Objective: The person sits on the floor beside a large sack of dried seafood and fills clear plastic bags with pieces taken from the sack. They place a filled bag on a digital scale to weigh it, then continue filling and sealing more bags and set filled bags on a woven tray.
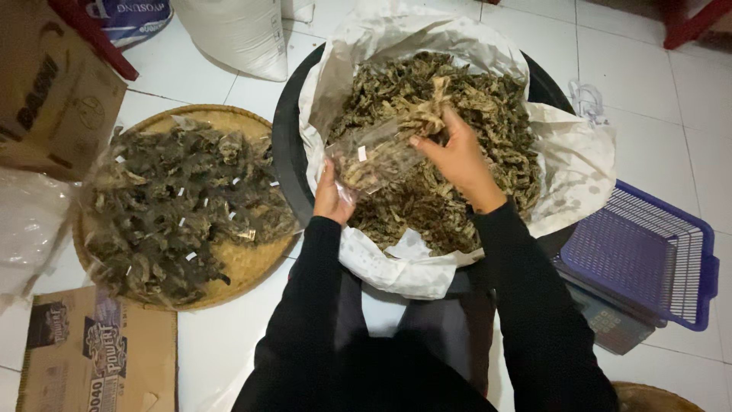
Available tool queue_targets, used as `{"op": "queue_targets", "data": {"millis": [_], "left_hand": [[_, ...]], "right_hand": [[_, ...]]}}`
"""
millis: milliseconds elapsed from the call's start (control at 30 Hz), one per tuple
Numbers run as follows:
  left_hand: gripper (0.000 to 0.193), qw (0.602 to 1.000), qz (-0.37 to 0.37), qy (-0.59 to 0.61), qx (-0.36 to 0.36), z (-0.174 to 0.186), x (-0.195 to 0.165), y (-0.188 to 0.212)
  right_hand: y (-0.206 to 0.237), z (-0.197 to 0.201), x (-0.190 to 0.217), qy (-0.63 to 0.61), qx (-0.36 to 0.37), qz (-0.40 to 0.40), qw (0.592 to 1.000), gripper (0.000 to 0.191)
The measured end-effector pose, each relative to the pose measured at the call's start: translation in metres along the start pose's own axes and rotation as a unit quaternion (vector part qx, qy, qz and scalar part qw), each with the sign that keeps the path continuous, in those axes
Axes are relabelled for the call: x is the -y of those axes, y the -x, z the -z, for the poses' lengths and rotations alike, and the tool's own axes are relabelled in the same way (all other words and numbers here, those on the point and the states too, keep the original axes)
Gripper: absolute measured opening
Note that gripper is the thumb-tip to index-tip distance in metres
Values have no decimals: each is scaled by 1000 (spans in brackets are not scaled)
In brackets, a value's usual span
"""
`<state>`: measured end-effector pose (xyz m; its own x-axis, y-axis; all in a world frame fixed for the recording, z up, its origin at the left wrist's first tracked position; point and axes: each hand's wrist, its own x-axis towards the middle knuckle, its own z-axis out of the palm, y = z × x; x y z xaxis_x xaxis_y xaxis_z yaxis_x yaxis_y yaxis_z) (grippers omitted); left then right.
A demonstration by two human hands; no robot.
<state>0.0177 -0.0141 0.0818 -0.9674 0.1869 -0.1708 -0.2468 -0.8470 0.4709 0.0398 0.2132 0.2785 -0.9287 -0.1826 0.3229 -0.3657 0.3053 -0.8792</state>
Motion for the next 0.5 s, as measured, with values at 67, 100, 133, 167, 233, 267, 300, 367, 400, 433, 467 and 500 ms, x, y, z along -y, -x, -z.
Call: {"op": "queue_targets", "data": {"millis": [67,100,133,167,233,267,300,367,400,433,467,500], "left_hand": [[54,1000,-16,20,3,-5,7,-4],[53,999,-24,31,6,-8,10,-7],[52,999,-22,40,9,-10,14,-9],[50,999,-20,49,13,-12,17,-10],[50,998,-12,62,15,-14,23,-13],[50,998,-7,66,14,-14,26,-13],[51,998,-1,69,13,-13,27,-13],[51,998,19,62,2,-11,29,-10],[51,998,29,59,-3,-10,30,-8],[51,998,42,46,-28,-9,29,-8],[50,997,54,33,-53,-8,30,-8],[49,995,66,21,-78,-8,30,-7]], "right_hand": [[-2,4,7,2,-5,-36,999,58],[-3,7,10,24,-16,-45,999,58],[-4,11,14,46,-26,-54,997,59],[-6,17,17,86,-17,-41,995,63],[-8,27,20,166,1,-16,986,74],[-9,30,19,158,2,-45,986,79],[-9,35,18,150,3,-75,986,84],[-8,42,14,146,26,-54,988,85],[-8,45,12,150,49,-4,987,81],[-7,48,9,153,72,46,984,77],[-7,51,7,190,83,26,978,68],[-7,53,5,226,94,7,970,60]]}}
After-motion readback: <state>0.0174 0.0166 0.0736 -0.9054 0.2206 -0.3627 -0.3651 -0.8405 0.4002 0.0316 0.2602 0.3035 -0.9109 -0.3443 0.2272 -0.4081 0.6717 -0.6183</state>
